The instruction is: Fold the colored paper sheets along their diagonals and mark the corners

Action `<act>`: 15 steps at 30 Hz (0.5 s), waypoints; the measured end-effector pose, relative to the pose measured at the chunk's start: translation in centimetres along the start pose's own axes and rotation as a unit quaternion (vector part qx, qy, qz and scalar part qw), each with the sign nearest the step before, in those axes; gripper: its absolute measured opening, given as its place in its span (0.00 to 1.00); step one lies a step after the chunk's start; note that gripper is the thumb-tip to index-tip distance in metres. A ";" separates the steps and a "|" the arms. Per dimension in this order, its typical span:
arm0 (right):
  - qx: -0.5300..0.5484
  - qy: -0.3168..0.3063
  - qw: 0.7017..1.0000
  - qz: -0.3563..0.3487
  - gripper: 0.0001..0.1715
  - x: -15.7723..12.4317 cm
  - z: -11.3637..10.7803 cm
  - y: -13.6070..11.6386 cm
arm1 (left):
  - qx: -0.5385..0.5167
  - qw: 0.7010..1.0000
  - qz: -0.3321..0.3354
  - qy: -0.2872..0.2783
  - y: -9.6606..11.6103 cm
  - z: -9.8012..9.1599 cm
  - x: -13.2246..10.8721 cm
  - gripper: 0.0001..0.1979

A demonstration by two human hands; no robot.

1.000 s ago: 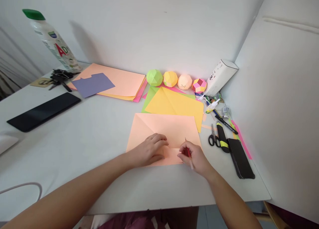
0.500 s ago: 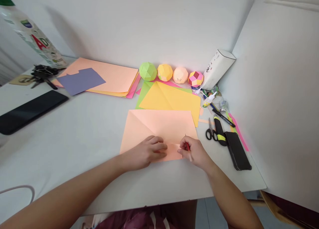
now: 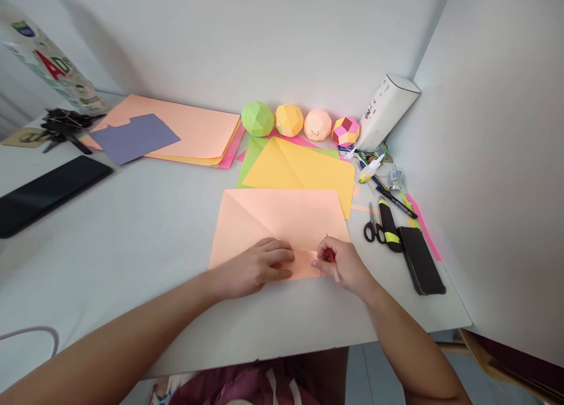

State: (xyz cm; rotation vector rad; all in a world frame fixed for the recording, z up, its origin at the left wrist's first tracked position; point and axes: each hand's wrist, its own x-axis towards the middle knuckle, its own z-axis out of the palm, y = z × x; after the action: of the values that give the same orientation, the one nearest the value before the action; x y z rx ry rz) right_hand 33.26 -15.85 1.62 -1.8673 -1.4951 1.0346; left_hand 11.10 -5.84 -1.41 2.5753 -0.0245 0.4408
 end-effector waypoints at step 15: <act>-0.022 0.009 0.999 -0.023 0.10 0.0 0.0 0.0 | -0.041 0.999 0.004 0.019 0.1 -0.1 0.3 0.19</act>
State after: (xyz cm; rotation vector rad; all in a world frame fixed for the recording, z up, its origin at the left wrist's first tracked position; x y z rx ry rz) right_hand 33.23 -15.86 1.60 -1.8579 -1.5567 0.9688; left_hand 11.35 -5.88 -1.13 2.4856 -0.0390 0.4830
